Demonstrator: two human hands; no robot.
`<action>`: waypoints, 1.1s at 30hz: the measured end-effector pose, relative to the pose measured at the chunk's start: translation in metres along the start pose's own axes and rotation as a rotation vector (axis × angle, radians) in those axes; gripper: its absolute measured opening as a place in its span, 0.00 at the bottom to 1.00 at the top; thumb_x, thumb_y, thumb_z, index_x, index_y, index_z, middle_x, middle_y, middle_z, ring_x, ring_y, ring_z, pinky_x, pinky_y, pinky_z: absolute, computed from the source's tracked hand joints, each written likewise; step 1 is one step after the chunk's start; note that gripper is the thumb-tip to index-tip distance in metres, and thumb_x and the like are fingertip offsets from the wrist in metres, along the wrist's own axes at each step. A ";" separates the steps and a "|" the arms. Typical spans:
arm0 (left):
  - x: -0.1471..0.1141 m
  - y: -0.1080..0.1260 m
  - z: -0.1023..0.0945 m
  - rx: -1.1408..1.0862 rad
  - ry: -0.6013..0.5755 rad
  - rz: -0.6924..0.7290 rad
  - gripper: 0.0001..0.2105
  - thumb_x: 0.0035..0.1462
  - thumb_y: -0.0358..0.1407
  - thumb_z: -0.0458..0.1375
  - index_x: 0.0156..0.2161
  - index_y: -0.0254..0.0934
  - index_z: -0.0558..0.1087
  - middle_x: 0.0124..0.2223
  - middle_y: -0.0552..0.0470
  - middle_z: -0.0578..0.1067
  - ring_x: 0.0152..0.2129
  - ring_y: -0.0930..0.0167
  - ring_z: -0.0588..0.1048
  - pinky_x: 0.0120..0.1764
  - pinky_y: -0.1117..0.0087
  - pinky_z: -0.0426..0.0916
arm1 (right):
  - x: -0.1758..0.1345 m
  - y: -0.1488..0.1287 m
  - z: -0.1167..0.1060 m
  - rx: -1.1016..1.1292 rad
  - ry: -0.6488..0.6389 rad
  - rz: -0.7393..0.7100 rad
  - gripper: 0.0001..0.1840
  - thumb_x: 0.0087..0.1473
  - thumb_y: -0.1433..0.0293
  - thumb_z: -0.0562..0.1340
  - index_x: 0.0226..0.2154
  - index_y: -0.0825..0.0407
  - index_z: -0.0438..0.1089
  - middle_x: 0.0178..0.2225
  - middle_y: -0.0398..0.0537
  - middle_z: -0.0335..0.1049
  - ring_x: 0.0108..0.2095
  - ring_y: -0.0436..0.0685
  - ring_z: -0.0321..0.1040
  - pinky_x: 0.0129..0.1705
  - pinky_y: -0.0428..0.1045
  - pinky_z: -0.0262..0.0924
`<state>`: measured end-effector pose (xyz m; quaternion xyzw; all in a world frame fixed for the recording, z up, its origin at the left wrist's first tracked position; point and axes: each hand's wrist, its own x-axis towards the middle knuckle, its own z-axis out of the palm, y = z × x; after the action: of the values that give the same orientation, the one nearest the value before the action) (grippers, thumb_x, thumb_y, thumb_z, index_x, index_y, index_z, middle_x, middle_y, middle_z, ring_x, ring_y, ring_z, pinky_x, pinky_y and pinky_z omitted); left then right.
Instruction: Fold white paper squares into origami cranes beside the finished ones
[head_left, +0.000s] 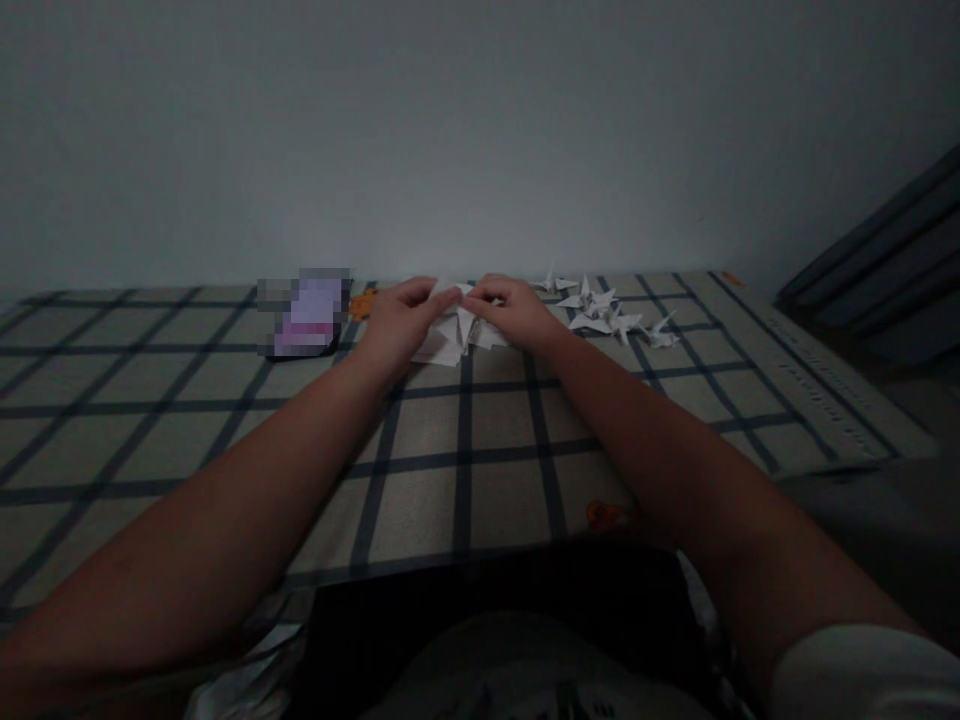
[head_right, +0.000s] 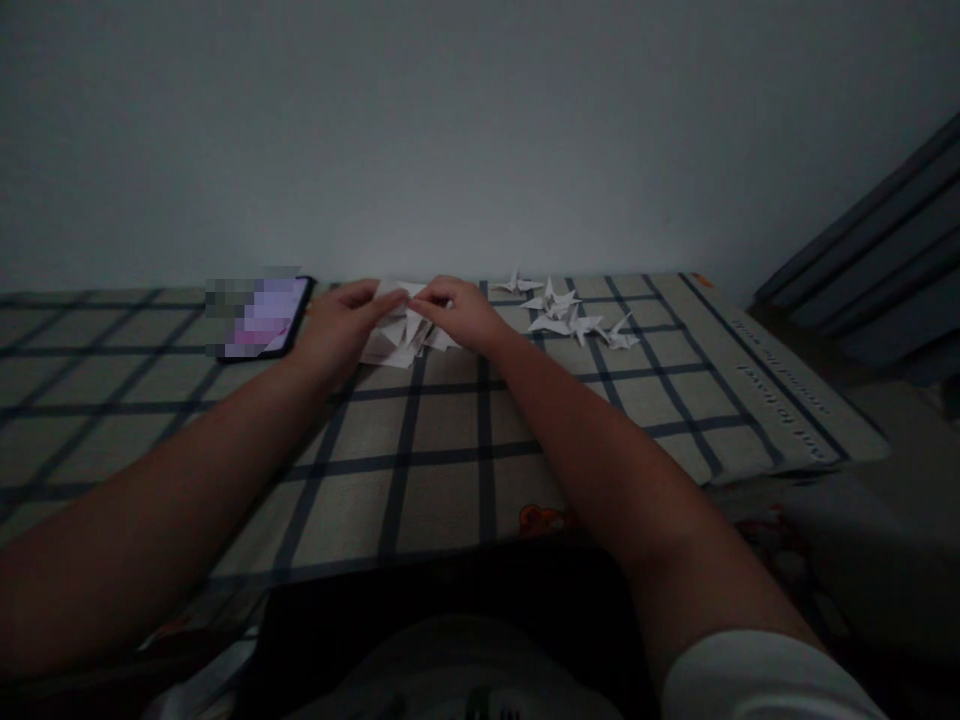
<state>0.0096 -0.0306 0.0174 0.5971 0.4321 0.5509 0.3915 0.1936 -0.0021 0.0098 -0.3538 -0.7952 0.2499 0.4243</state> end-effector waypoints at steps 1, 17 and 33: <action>0.000 0.000 -0.001 0.021 -0.011 0.016 0.12 0.50 0.45 0.69 0.31 0.38 0.79 0.31 0.51 0.77 0.31 0.68 0.73 0.34 0.70 0.66 | 0.000 0.001 0.000 0.000 0.009 -0.006 0.13 0.59 0.61 0.64 0.31 0.54 0.76 0.33 0.48 0.73 0.37 0.53 0.66 0.45 0.51 0.60; 0.009 -0.014 0.003 -0.207 0.007 -0.101 0.24 0.57 0.61 0.59 0.42 0.40 0.76 0.41 0.47 0.78 0.39 0.65 0.76 0.36 0.69 0.71 | 0.004 0.006 0.004 0.217 0.103 0.177 0.16 0.57 0.59 0.66 0.40 0.53 0.80 0.44 0.51 0.80 0.46 0.56 0.74 0.55 0.54 0.65; 0.005 -0.004 0.006 -0.346 -0.063 -0.157 0.19 0.59 0.53 0.61 0.39 0.37 0.75 0.37 0.46 0.79 0.33 0.67 0.79 0.33 0.68 0.75 | 0.005 0.006 0.004 0.310 0.199 0.245 0.15 0.56 0.58 0.68 0.38 0.52 0.76 0.43 0.50 0.75 0.46 0.55 0.72 0.54 0.54 0.67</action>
<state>0.0151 -0.0251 0.0151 0.5020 0.3637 0.5660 0.5434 0.1900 0.0050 0.0059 -0.4013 -0.6524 0.3826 0.5167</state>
